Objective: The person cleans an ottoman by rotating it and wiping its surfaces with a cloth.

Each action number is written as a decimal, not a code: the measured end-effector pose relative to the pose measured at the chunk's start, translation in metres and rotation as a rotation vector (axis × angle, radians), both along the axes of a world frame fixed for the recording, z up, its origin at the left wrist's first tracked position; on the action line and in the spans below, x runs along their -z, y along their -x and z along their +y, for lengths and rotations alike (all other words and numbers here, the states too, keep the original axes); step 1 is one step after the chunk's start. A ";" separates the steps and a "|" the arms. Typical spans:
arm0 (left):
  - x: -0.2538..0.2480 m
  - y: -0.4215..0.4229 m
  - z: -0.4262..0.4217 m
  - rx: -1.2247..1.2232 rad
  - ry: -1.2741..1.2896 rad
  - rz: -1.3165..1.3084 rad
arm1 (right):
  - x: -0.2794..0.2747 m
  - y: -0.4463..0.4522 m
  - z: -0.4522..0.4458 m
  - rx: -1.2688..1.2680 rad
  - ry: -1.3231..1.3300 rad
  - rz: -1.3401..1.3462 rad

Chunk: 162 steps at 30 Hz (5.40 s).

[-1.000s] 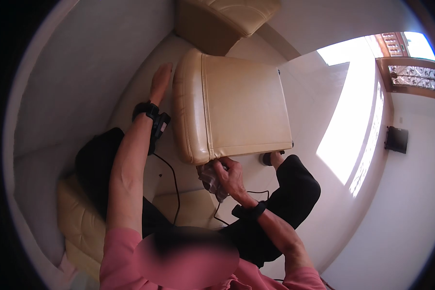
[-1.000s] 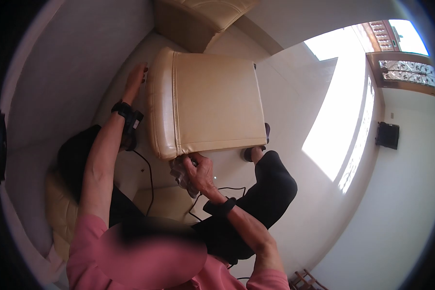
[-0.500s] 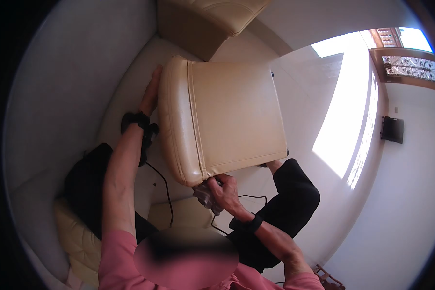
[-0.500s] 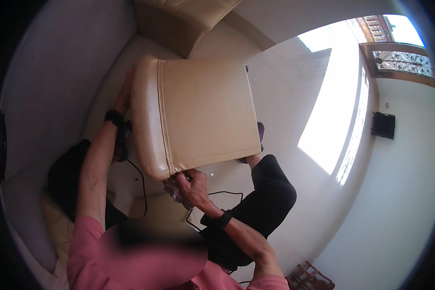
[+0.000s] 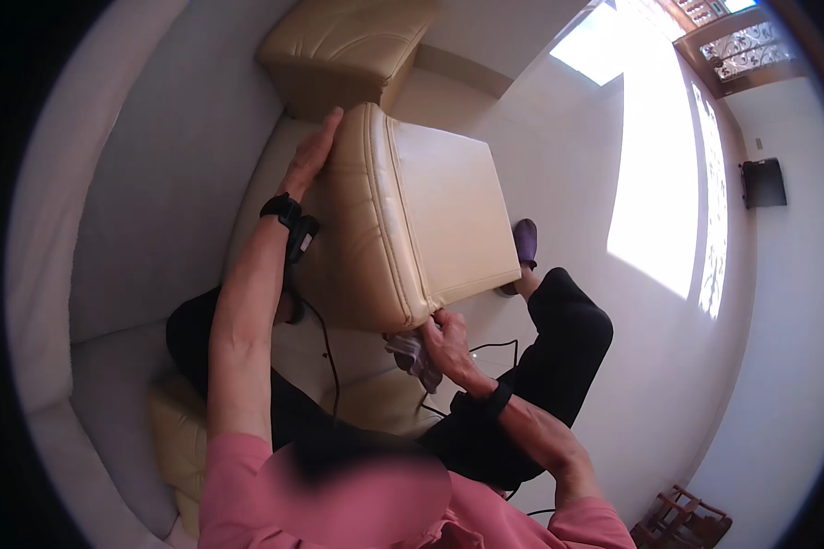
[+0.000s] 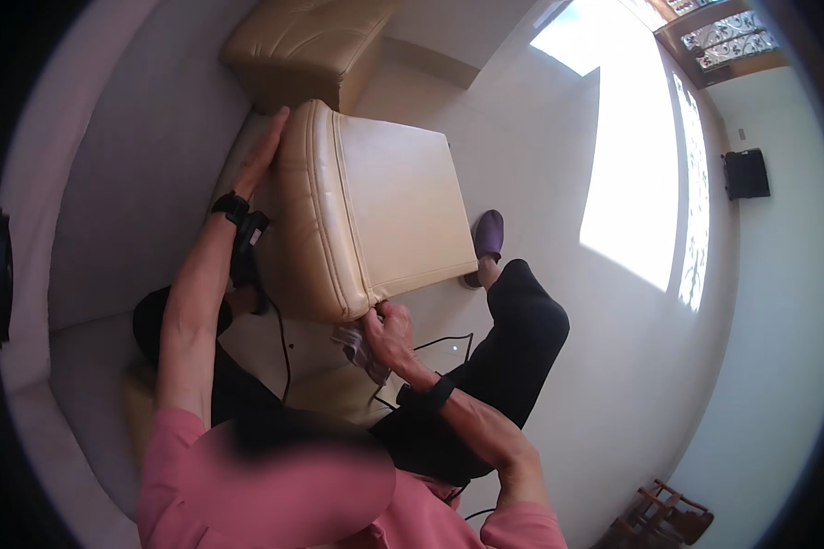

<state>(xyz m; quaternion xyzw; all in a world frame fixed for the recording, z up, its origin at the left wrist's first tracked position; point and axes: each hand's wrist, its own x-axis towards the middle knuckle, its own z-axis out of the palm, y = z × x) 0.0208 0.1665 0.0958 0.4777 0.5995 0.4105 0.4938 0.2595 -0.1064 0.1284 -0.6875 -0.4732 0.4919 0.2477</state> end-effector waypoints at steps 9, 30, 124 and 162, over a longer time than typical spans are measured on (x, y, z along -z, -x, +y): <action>-0.067 -0.045 -0.040 0.118 0.173 0.669 | 0.001 -0.050 -0.042 0.079 0.121 0.264; -0.013 0.005 -0.044 0.204 -0.108 0.434 | 0.028 -0.056 -0.022 0.538 -0.113 0.366; -0.151 -0.127 -0.120 0.720 0.259 0.998 | -0.051 -0.168 -0.003 0.616 -0.280 0.595; -0.128 -0.130 -0.205 0.302 0.038 1.306 | -0.088 -0.193 0.002 0.695 -0.332 0.682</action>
